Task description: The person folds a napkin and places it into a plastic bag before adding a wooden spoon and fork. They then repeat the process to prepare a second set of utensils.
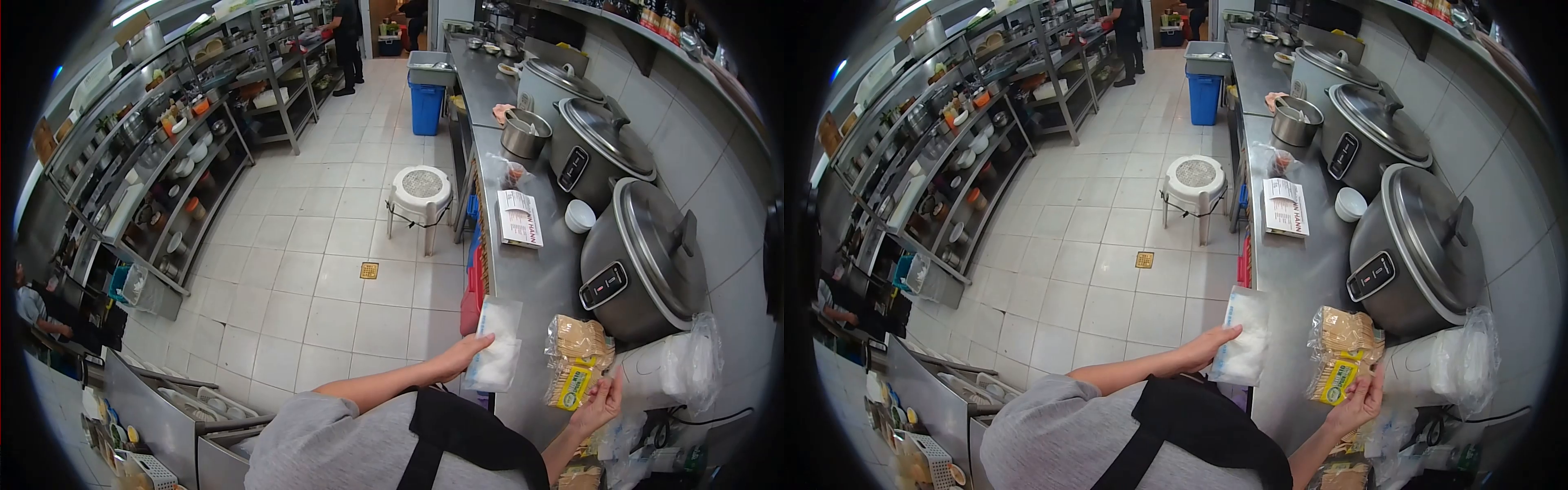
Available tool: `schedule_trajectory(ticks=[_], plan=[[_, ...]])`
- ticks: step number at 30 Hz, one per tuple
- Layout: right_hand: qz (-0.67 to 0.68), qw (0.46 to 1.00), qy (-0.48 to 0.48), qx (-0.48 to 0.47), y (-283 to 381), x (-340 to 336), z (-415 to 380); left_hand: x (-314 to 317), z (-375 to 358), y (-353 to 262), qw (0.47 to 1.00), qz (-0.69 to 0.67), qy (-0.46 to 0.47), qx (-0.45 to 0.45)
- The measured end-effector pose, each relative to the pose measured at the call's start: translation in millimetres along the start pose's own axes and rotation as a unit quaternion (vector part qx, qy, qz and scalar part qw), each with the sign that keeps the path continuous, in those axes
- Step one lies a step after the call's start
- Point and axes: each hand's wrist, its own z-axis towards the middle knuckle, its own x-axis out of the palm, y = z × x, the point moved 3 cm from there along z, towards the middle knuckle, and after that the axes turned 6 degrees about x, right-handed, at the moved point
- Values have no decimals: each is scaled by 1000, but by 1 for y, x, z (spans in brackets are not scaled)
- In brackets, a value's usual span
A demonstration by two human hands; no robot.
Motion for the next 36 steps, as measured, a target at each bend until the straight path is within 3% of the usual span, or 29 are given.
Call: schedule_trajectory(ticks=[6,12,14,19,23,26,28,36], plan=[[32,999,36,3,24,26,-4,-2,10,-6,999,35,13,-18],[12,990,138,0,48,98,-33,22,33,-13,999,9,51,10],[14,978,209,8,43,118,-36,19,39,-18,998,46,24,45],[2,986,165,-5,52,112,-21,12,44,-58,993,66,-61,80],[6,990,141,-10,62,105,-17,25,49,-68,996,-14,21,82],[1,982,145,-120,78,98,-8,44,65,-50,995,-30,51,76],[-13,985,168,-38,82,93,-13,54,71,-38,996,-34,72,44],[-165,977,137,-14,51,92,-20,79,74,1,986,-15,162,-32]])
